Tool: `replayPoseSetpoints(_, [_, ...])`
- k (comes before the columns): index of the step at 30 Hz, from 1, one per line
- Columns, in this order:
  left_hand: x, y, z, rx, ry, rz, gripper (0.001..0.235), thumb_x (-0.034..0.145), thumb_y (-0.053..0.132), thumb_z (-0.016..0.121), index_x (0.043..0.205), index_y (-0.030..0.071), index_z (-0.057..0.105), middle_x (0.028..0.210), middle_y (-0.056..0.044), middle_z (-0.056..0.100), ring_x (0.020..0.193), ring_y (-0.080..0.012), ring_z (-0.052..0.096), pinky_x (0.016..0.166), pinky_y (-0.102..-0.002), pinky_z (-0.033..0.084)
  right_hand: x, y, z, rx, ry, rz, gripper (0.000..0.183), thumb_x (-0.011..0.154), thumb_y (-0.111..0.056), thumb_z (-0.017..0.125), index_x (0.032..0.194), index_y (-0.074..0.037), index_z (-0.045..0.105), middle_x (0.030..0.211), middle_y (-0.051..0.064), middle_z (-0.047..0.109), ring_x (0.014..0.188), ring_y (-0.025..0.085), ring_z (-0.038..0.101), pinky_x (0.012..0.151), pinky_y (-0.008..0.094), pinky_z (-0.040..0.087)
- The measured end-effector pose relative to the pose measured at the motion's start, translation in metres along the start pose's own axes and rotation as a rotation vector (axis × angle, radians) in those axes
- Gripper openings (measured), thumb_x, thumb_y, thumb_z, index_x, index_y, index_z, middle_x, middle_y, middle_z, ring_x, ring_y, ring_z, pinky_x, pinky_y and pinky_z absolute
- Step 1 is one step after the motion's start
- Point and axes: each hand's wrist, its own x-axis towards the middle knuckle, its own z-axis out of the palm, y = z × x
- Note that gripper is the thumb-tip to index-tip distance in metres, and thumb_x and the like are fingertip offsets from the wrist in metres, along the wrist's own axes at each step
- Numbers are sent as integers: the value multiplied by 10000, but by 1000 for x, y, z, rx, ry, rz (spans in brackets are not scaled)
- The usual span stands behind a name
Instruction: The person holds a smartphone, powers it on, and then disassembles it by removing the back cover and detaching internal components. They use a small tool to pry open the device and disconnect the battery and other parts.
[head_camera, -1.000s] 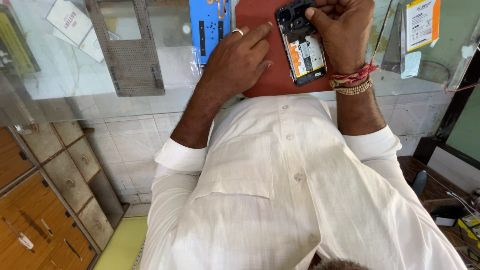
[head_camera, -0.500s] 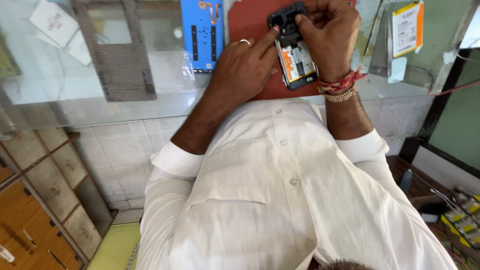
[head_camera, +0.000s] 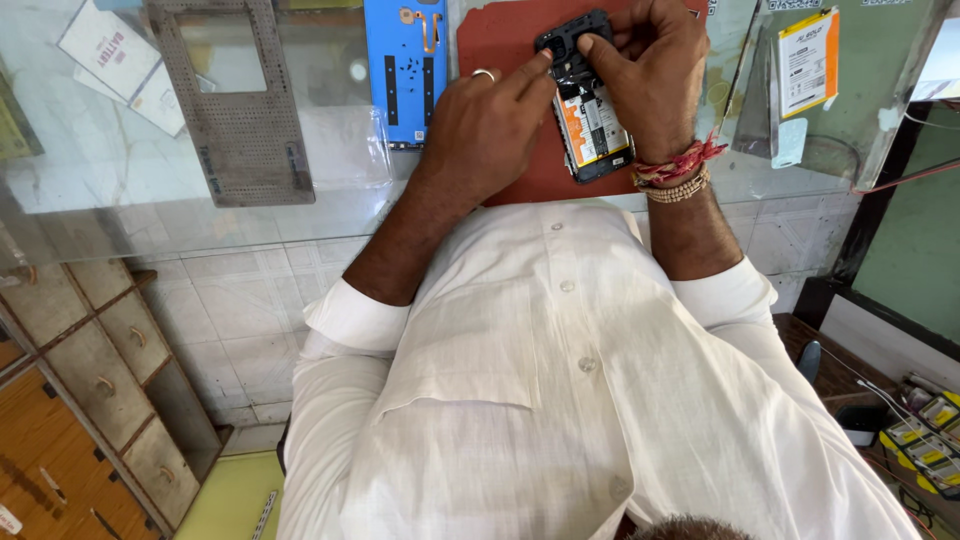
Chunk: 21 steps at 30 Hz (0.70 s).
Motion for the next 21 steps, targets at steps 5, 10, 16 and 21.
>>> replayPoseSetpoints(5, [-3,-2,2,60,32,26,230,942,89,674,1168,51,674,1375,-117,672,830,-286,675,751,-431,570,1,9,2,59,-29,19,200,925,17,874,1011,41,695,930,101,767,795,120,735,706,255,615])
replayPoseSetpoints(10, [-1,5,2,105,24,19,260,942,136,681,1183,38,689,1367,-127,676,786,-268,666,655,-412,546,0,11,1,-48,-8,-55,236,905,24,901,989,47,682,893,102,758,770,127,737,684,258,617])
replayPoseSetpoints(16, [5,9,3,150,22,-4,330,940,180,723,1243,54,686,1359,-130,679,835,-260,676,683,-397,554,3,3,1,16,-2,-110,252,899,48,877,1065,43,687,960,109,756,798,125,732,690,256,615])
replayPoseSetpoints(21, [7,13,4,171,-24,-25,425,935,257,752,1297,48,674,1352,-132,677,913,-292,671,705,-415,548,3,-2,-1,19,30,-72,112,933,70,819,1018,41,753,907,99,777,786,119,720,696,259,578])
